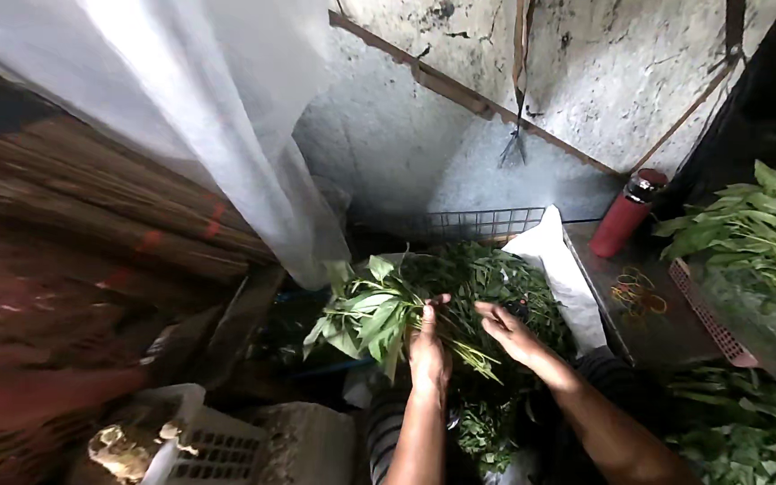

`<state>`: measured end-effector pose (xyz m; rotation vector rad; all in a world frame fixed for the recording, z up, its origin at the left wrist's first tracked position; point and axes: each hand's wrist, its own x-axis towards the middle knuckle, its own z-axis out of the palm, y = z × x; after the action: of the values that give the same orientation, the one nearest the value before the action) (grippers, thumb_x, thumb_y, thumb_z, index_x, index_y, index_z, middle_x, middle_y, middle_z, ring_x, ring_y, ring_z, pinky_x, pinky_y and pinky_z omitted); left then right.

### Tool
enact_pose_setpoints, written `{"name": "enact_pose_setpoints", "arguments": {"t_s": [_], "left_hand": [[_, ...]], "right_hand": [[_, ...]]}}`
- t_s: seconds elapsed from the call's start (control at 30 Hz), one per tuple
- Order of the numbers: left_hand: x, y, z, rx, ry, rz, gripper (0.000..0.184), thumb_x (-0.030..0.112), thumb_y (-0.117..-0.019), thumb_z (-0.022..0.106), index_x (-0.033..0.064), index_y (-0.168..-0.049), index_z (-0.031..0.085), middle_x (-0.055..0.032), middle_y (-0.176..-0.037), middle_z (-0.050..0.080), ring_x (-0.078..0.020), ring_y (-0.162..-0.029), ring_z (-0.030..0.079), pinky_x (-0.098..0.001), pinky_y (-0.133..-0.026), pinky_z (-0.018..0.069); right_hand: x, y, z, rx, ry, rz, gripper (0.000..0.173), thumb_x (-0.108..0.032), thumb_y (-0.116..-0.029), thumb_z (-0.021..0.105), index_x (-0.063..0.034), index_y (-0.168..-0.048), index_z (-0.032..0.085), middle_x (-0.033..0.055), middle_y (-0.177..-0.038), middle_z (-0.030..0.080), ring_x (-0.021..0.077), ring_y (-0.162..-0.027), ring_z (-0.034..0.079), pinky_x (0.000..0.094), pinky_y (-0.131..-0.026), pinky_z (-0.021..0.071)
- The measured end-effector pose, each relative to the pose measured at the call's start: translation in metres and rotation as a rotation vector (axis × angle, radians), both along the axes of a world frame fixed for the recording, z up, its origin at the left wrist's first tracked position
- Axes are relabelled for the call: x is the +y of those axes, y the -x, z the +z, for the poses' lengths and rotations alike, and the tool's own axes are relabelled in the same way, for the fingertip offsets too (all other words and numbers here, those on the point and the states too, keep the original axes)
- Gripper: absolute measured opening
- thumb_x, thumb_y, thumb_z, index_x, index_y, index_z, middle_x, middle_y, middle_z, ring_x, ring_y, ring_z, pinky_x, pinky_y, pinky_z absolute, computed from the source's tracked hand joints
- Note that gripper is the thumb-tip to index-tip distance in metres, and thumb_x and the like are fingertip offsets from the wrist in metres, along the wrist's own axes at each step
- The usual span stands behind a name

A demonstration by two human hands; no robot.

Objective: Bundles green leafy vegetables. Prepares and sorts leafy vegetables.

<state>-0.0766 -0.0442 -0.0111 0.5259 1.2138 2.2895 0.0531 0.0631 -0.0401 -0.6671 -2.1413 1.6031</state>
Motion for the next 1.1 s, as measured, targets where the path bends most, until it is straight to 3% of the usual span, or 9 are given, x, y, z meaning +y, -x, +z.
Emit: {"name": "enact_pose_setpoints", "arguments": {"t_s": [0.1, 0.2, 0.37, 0.47, 0.63, 0.77, 0.83, 0.93, 1.1], "left_hand": [[0.008, -0.009, -0.006, 0.013, -0.037, -0.089, 0.039, 0.018, -0.1127, 0.024, -0.0036, -0.123, 0.056, -0.0108, -0.116, 0.07, -0.0163, -0.109, 0.066, -0.0336, -0.098, 0.0537], [0.01, -0.005, -0.009, 0.006, -0.186, -0.152, 0.04, 0.018, -0.1118, 0.023, 0.0001, -0.11, 0.059, -0.0133, -0.116, 0.072, -0.0199, -0.109, 0.069, -0.0361, -0.094, 0.0568], [0.004, 0.013, -0.022, -0.037, -0.375, -0.36, 0.033, 0.026, -0.1094, 0.042, 0.0082, -0.095, 0.066, -0.0164, -0.113, 0.074, -0.0282, -0.118, 0.067, -0.0408, -0.102, 0.0531], [0.004, 0.019, -0.029, -0.05, -0.414, -0.503, 0.032, 0.034, -0.1056, 0.054, 0.0099, -0.094, 0.07, -0.0147, -0.109, 0.074, -0.0256, -0.112, 0.068, -0.0401, -0.104, 0.0507], [0.006, 0.018, -0.028, -0.038, -0.394, -0.573, 0.031, 0.035, -0.1045, 0.056, 0.0111, -0.094, 0.072, -0.0121, -0.101, 0.075, -0.0238, -0.104, 0.071, -0.0413, -0.101, 0.053], [0.005, 0.02, -0.023, -0.068, -0.318, -0.475, 0.037, 0.027, -0.1109, 0.035, 0.0101, -0.091, 0.062, -0.0078, -0.076, 0.071, -0.0257, -0.076, 0.073, -0.0509, -0.085, 0.0614], [0.005, 0.019, -0.021, -0.035, -0.238, -0.403, 0.034, 0.024, -0.1111, 0.031, 0.0074, -0.096, 0.057, -0.0067, -0.073, 0.069, -0.0237, -0.069, 0.072, -0.0469, -0.078, 0.063], [0.01, 0.015, -0.03, 0.081, -0.135, -0.328, 0.025, 0.02, -0.1096, 0.035, 0.0014, -0.113, 0.052, -0.0089, -0.083, 0.071, -0.0236, -0.08, 0.072, -0.0427, -0.086, 0.0608], [0.027, -0.004, -0.043, 0.024, -0.038, -0.278, 0.02, 0.002, -0.0996, 0.052, -0.0015, -0.119, 0.052, -0.0096, -0.101, 0.067, -0.0186, -0.094, 0.067, -0.0367, -0.089, 0.0577]], "right_hand": [[-0.017, 0.015, 0.028, 0.091, -0.065, 0.092, 0.043, -0.021, -0.1082, 0.044, -0.0013, -0.145, 0.051, 0.0159, -0.148, 0.053, 0.0211, -0.136, 0.053, 0.0373, -0.115, 0.0426], [-0.016, 0.022, 0.017, 0.11, -0.048, 0.055, 0.037, -0.016, -0.1091, 0.04, 0.0024, -0.134, 0.06, 0.0167, -0.136, 0.061, 0.018, -0.126, 0.058, 0.0345, -0.11, 0.0453], [-0.014, 0.012, -0.005, 0.176, 0.34, 0.089, 0.029, -0.021, -0.1076, 0.048, -0.0029, -0.124, 0.063, 0.003, -0.111, 0.066, 0.0059, -0.098, 0.063, 0.0268, -0.087, 0.054], [-0.011, 0.009, -0.014, 0.128, 0.549, 0.187, 0.03, -0.019, -0.1056, 0.051, -0.0052, -0.13, 0.061, 0.0037, -0.106, 0.069, 0.0099, -0.088, 0.066, 0.0304, -0.078, 0.0578], [-0.01, 0.012, -0.022, 0.144, 0.456, 0.161, 0.029, -0.012, -0.1036, 0.052, -0.0034, -0.13, 0.06, 0.0053, -0.106, 0.068, 0.0104, -0.082, 0.065, 0.0292, -0.071, 0.0569], [0.016, 0.002, -0.052, -0.436, -0.036, 0.104, 0.029, -0.021, -0.1057, 0.054, -0.0003, -0.124, 0.063, 0.0162, -0.104, 0.069, 0.0247, -0.089, 0.068, 0.044, -0.086, 0.0563], [0.028, -0.007, -0.072, -0.654, -0.125, 0.038, 0.036, -0.026, -0.1034, 0.058, -0.0062, -0.134, 0.062, 0.019, -0.121, 0.069, 0.0332, -0.109, 0.068, 0.0546, -0.099, 0.0523], [0.031, -0.016, -0.069, -0.454, -0.109, -0.048, 0.06, -0.034, -0.0998, 0.065, -0.007, -0.151, 0.047, 0.0184, -0.148, 0.054, 0.0314, -0.136, 0.053, 0.051, -0.115, 0.0425], [-0.004, -0.001, -0.007, -0.009, 0.113, 0.066, 0.052, -0.031, -0.1085, 0.042, -0.0021, -0.152, 0.044, 0.0119, -0.151, 0.052, 0.0151, -0.139, 0.049, 0.0362, -0.119, 0.0384]]}}
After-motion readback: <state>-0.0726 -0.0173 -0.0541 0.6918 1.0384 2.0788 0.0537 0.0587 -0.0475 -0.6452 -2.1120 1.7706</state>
